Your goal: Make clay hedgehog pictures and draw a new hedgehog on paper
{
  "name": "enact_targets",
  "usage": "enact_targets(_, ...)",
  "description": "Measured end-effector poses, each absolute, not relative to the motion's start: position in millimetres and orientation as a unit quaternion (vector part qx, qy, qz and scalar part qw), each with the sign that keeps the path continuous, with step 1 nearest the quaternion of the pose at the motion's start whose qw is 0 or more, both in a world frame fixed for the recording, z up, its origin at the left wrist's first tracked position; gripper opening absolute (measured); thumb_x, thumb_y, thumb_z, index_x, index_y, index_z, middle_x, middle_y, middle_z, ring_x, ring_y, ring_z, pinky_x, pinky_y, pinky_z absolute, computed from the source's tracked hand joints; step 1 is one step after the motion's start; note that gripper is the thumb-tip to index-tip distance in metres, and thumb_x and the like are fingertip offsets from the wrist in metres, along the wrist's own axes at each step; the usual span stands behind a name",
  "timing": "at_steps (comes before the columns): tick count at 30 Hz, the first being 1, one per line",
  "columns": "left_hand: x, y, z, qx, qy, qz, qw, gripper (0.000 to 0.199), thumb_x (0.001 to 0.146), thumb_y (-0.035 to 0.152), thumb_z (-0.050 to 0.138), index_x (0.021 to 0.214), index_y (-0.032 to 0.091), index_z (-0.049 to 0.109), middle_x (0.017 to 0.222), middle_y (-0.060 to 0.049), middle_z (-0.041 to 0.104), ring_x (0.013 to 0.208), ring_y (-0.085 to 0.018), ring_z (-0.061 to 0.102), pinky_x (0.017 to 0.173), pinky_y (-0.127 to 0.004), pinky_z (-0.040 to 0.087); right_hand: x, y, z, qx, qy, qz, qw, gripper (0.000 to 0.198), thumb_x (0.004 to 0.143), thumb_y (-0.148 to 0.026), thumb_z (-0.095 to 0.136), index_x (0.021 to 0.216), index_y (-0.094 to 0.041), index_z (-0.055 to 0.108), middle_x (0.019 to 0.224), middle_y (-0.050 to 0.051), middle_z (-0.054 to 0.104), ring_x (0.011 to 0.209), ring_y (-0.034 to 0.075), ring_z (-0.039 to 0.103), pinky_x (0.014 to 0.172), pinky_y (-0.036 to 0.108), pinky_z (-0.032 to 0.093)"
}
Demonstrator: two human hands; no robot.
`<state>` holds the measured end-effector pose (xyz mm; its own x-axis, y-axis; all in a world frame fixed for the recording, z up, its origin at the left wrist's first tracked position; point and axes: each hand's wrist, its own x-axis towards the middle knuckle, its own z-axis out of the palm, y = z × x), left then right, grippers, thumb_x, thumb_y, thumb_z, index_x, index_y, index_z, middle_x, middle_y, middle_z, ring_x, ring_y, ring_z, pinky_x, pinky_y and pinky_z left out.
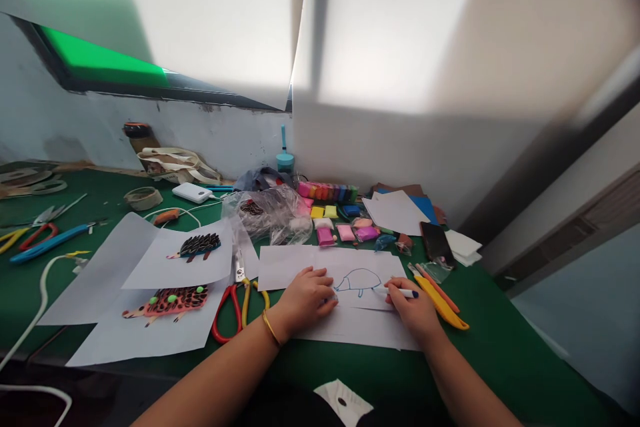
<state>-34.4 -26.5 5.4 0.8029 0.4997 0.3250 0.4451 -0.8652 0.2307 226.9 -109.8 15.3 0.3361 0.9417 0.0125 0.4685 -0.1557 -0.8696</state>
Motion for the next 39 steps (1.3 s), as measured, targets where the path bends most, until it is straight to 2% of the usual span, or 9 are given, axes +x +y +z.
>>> enact_targets(10, -33.9, -27.3, 7.4, 0.947, 0.247, 0.189, 0.076, 0.019, 0.09, 0.032, 0.054, 0.081, 0.022, 0.066, 0.089, -0.004, 0.065, 0.102, -0.021, 0.057, 0.098, -0.038, 0.04, 229.6, -106.5, 8.2, -0.716, -0.5, 0.291, 0.391, 0.034, 0.08, -0.049, 0.049, 0.086, -0.022, 0.068, 0.07, 0.002, 0.069, 0.069, 0.021, 0.062, 0.062, 0.029, 0.043)
enact_targets(17, -34.3, -26.6, 7.2, 0.947, 0.247, 0.191, 0.074, 0.019, 0.09, 0.033, 0.055, 0.079, 0.022, 0.066, 0.088, -0.004, 0.065, 0.102, -0.021, 0.057, 0.097, -0.038, 0.04, 225.8, -110.2, 17.2, -0.715, -0.502, 0.29, 0.39, 0.031, 0.08, -0.046, 0.049, 0.08, -0.021, 0.068, 0.073, 0.003, 0.069, 0.079, 0.024, 0.065, 0.068, 0.03, 0.045)
enact_targets(23, -34.3, -26.9, 8.3, 0.948, 0.245, 0.189, 0.076, 0.018, 0.09, 0.032, 0.054, 0.08, 0.023, 0.066, 0.088, -0.004, 0.065, 0.102, -0.021, 0.056, 0.097, -0.038, 0.039, 225.9, -110.5, 19.1, -0.712, -0.505, 0.279, 0.4, 0.027, 0.076, -0.042, 0.052, 0.07, -0.022, 0.068, 0.073, 0.004, 0.07, 0.1, 0.029, 0.064, 0.076, 0.031, 0.046)
enact_targets(30, -34.6, -27.1, 8.3, 0.948, 0.245, 0.188, 0.079, 0.018, 0.09, 0.032, 0.054, 0.08, 0.022, 0.066, 0.089, -0.004, 0.065, 0.102, -0.021, 0.056, 0.098, -0.038, 0.038, 226.4, -110.6, 16.3, -0.715, -0.496, 0.279, 0.406, 0.025, 0.071, -0.041, 0.053, 0.068, -0.022, 0.068, 0.064, 0.002, 0.068, 0.076, 0.025, 0.066, 0.063, 0.029, 0.046)
enact_targets(39, -34.6, -27.0, 7.6, 0.947, 0.244, 0.192, 0.076, 0.019, 0.09, 0.033, 0.053, 0.08, 0.022, 0.066, 0.09, -0.004, 0.065, 0.102, -0.021, 0.056, 0.097, -0.037, 0.039, 226.9, -109.8, 16.2, -0.717, -0.498, 0.277, 0.402, 0.025, 0.071, -0.041, 0.051, 0.066, -0.022, 0.067, 0.064, 0.002, 0.068, 0.075, 0.024, 0.066, 0.063, 0.029, 0.045)
